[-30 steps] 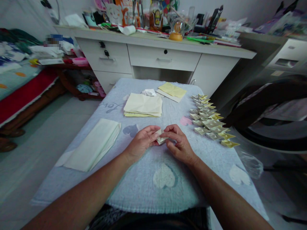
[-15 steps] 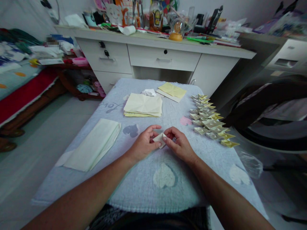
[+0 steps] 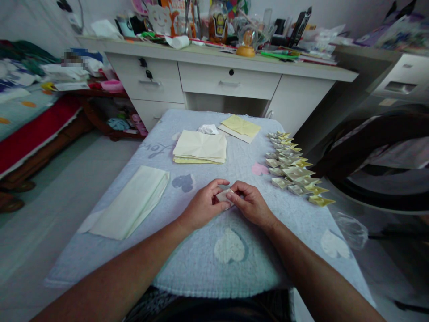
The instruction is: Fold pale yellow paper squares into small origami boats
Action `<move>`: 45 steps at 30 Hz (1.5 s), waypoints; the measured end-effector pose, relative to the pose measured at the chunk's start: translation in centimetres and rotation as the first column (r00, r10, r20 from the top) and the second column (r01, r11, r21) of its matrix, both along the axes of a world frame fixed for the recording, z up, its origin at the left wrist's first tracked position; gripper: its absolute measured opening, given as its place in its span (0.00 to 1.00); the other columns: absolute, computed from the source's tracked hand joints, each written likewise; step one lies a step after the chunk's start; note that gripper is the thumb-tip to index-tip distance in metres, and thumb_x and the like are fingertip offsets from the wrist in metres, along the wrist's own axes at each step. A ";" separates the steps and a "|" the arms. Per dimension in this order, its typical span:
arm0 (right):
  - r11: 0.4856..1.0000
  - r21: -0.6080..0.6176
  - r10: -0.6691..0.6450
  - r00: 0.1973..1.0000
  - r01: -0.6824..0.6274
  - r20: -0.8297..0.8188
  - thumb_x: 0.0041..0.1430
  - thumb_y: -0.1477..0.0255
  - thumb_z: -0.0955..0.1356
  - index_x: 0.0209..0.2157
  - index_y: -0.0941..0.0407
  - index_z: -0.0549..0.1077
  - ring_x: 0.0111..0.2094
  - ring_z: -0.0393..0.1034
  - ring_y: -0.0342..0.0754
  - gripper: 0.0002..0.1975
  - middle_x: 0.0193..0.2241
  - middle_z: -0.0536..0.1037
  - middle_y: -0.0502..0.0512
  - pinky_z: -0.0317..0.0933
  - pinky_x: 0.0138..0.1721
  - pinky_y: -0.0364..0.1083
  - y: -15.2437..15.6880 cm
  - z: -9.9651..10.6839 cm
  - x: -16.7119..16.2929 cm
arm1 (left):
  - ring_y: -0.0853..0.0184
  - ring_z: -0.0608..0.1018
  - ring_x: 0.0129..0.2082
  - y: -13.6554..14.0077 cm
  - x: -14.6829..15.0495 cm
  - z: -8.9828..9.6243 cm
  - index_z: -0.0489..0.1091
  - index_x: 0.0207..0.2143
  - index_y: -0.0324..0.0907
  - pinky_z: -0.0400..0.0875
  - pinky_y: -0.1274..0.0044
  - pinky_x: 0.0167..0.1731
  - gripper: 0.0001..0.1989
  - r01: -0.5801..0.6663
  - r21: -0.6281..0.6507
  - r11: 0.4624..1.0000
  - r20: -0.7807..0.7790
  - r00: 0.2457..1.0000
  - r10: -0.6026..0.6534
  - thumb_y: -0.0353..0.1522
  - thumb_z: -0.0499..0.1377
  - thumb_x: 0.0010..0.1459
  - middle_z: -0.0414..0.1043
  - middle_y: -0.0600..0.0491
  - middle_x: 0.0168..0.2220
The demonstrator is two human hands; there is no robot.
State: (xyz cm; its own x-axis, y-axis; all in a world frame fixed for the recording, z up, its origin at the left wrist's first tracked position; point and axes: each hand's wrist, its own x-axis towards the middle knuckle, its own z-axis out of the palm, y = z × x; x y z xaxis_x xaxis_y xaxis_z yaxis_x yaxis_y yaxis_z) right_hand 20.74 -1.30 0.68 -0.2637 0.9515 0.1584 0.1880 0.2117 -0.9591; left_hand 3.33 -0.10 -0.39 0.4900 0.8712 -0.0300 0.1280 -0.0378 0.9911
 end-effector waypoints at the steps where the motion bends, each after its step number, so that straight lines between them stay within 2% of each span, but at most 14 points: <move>1: 1.000 -0.015 0.006 1.000 -0.006 -0.007 0.60 0.65 0.67 0.29 0.57 0.70 0.26 0.61 0.41 0.11 0.24 0.68 0.47 0.56 0.30 0.42 0.0 0.0 0.0 | 0.72 0.71 0.26 0.0 0.0 0.0 0.61 0.53 0.43 0.63 0.80 0.27 0.24 -0.014 0.017 1.000 -0.022 1.000 0.014 0.30 0.62 0.54 0.65 0.60 0.28; 5: 0.999 -0.031 0.038 0.999 -0.039 -0.013 0.61 0.63 0.66 0.30 0.56 0.70 0.27 0.62 0.42 0.11 0.25 0.69 0.48 0.56 0.31 0.42 -0.1 0.1 -0.1 | 0.73 0.68 0.24 -0.1 -0.1 0.0 0.61 0.54 0.45 0.60 0.81 0.25 0.25 -0.014 0.061 0.998 -0.063 0.998 0.018 0.29 0.62 0.54 0.62 0.62 0.24; 11: 0.999 -0.025 0.022 0.999 -0.021 0.046 0.62 0.62 0.65 0.27 0.57 0.70 0.27 0.60 0.42 0.14 0.24 0.68 0.48 0.56 0.31 0.42 0.2 0.0 0.1 | 0.73 0.68 0.23 -0.2 -0.1 0.1 0.61 0.53 0.45 0.60 0.81 0.25 0.25 0.013 0.059 0.998 -0.084 0.996 -0.008 0.30 0.62 0.53 0.63 0.62 0.25; 18: 0.996 -0.083 0.028 0.997 -0.023 0.065 0.61 0.62 0.65 0.27 0.57 0.69 0.23 0.59 0.41 0.14 0.21 0.66 0.46 0.53 0.26 0.41 0.3 -0.5 0.1 | 0.74 0.68 0.25 0.1 -0.2 0.4 0.63 0.49 0.41 0.60 0.81 0.26 0.15 -0.021 0.025 0.999 0.024 1.000 0.020 0.34 0.57 0.59 0.66 0.59 0.27; 21: 0.998 -0.044 -0.033 0.995 0.037 0.099 0.60 0.65 0.66 0.35 0.55 0.67 0.22 0.59 0.41 0.08 0.21 0.65 0.43 0.52 0.25 0.41 0.2 -0.8 -0.1 | 0.74 0.68 0.23 0.1 -0.2 0.3 0.63 0.46 0.42 0.59 0.82 0.24 0.13 -0.038 0.020 0.999 0.016 0.999 0.038 0.33 0.57 0.59 0.65 0.60 0.26; 24: 0.998 0.009 -0.061 0.991 0.061 0.118 0.59 0.70 0.66 0.41 0.53 0.63 0.23 0.60 0.42 0.09 0.23 0.66 0.43 0.54 0.26 0.41 0.1 -0.8 0.0 | 0.73 0.70 0.26 0.2 -0.2 0.0 0.64 0.40 0.42 0.62 0.81 0.27 0.08 -0.083 0.040 0.996 0.015 0.996 0.083 0.32 0.58 0.58 0.67 0.59 0.27; 27: 0.996 0.083 0.012 0.988 -0.025 0.154 0.54 0.76 0.63 0.38 0.53 0.64 0.30 0.64 0.44 0.08 0.28 0.69 0.47 0.59 0.33 0.43 0.1 -0.4 0.4 | 0.72 0.71 0.28 0.5 -0.3 -0.4 0.65 0.34 0.41 0.65 0.81 0.29 0.04 -0.136 0.082 0.987 -0.010 0.991 0.137 0.32 0.58 0.57 0.67 0.58 0.27; 30: 0.984 0.149 0.054 0.966 -0.094 0.251 0.46 0.80 0.63 0.39 0.54 0.65 0.37 0.65 0.47 0.16 0.34 0.70 0.50 0.60 0.41 0.46 0.1 0.1 0.8 | 0.71 0.73 0.27 0.7 -0.4 -0.4 0.67 0.34 0.41 0.65 0.80 0.28 0.05 -0.176 0.082 0.981 -0.040 0.983 0.180 0.33 0.58 0.57 0.70 0.57 0.28; 32: 0.975 0.194 0.042 0.940 -0.113 0.338 0.45 0.80 0.65 0.41 0.54 0.65 0.39 0.65 0.49 0.18 0.37 0.70 0.52 0.58 0.43 0.48 0.1 0.2 1.0 | 0.71 0.74 0.26 0.8 -0.5 -0.3 0.69 0.34 0.40 0.66 0.80 0.27 0.05 -0.201 0.095 0.975 -0.065 0.976 0.208 0.33 0.59 0.57 0.72 0.56 0.29; 35: 0.961 0.231 0.039 0.903 -0.151 0.428 0.47 0.79 0.66 0.41 0.55 0.67 0.40 0.64 0.50 0.16 0.37 0.72 0.53 0.56 0.44 0.49 0.2 0.2 1.0 | 0.70 0.74 0.28 0.7 -0.5 0.2 0.70 0.34 0.40 0.67 0.79 0.29 0.03 -0.199 0.207 0.958 -0.141 0.963 0.230 0.31 0.58 0.57 0.73 0.54 0.31; 39: 0.956 0.232 0.045 0.867 -0.182 0.496 0.49 0.80 0.66 0.40 0.55 0.69 0.40 0.64 0.51 0.15 0.37 0.73 0.53 0.54 0.45 0.49 0.3 0.1 1.1 | 0.70 0.73 0.31 0.6 -0.7 0.5 0.72 0.32 0.41 0.67 0.77 0.33 0.04 -0.081 0.405 0.911 -0.321 0.920 0.224 0.28 0.57 0.57 0.72 0.54 0.34; 45: 0.958 0.227 0.001 0.797 -0.173 0.603 0.49 0.79 0.67 0.38 0.55 0.71 0.42 0.62 0.52 0.12 0.38 0.72 0.55 0.53 0.46 0.51 0.4 -0.2 1.2 | 0.65 0.74 0.39 0.7 -1.1 0.1 0.72 0.34 0.41 0.68 0.73 0.41 0.06 0.060 0.506 0.861 -0.437 0.878 0.195 0.26 0.56 0.57 0.72 0.51 0.36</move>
State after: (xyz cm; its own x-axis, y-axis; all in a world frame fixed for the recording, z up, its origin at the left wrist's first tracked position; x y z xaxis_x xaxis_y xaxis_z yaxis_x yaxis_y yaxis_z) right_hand 21.92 -0.86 0.51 -0.4660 0.8667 0.1780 0.6679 0.4765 -0.5717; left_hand 2.26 0.55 -0.25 0.4682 0.8597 0.2042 0.5805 -0.4735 0.6625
